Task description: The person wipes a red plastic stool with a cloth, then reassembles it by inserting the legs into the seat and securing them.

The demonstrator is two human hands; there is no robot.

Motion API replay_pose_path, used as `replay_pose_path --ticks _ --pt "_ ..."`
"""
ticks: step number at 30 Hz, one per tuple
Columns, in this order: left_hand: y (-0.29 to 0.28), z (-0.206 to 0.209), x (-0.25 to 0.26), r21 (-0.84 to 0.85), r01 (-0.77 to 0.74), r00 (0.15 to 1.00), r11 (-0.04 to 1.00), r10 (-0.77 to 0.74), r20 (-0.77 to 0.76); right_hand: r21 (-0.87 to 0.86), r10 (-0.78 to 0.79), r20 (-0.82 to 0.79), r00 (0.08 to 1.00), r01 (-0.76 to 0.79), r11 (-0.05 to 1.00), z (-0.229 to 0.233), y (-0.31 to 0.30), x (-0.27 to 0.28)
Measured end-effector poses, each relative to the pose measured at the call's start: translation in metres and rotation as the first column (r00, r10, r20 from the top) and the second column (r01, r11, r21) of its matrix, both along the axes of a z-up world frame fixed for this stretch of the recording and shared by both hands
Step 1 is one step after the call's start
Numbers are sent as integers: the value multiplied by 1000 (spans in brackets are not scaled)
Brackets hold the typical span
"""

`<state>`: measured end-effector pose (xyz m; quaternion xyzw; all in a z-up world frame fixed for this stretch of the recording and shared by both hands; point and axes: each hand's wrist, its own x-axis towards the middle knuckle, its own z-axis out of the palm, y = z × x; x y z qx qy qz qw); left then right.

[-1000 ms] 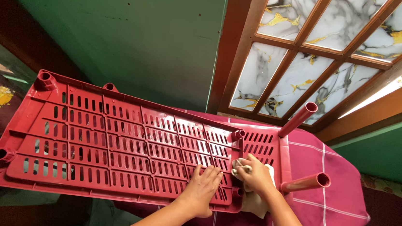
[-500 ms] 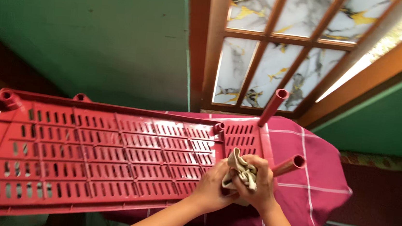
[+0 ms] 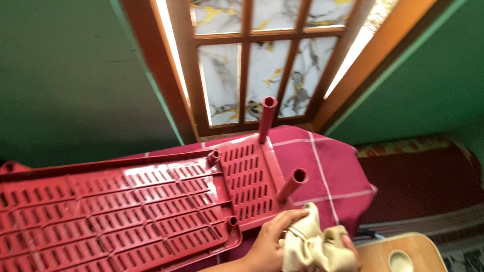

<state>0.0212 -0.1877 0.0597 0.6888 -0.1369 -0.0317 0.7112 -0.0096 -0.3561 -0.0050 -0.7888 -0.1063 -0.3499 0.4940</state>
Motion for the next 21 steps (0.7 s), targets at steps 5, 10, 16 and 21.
replay_pose_path --ticks 5,10,16,21 --pt "-46 -24 16 112 131 958 985 -155 242 63 -184 -175 967 198 978 -73 -51 -22" --pt "-103 -79 64 76 95 984 993 -105 146 173 -234 -309 922 297 939 -118 -73 5" --pt "-112 -107 73 349 -117 978 930 47 203 154 -234 -249 940 277 948 -111 -62 70" --pt "-70 -93 47 442 39 987 896 -105 125 -285 -333 -567 753 200 938 -89 -60 94"
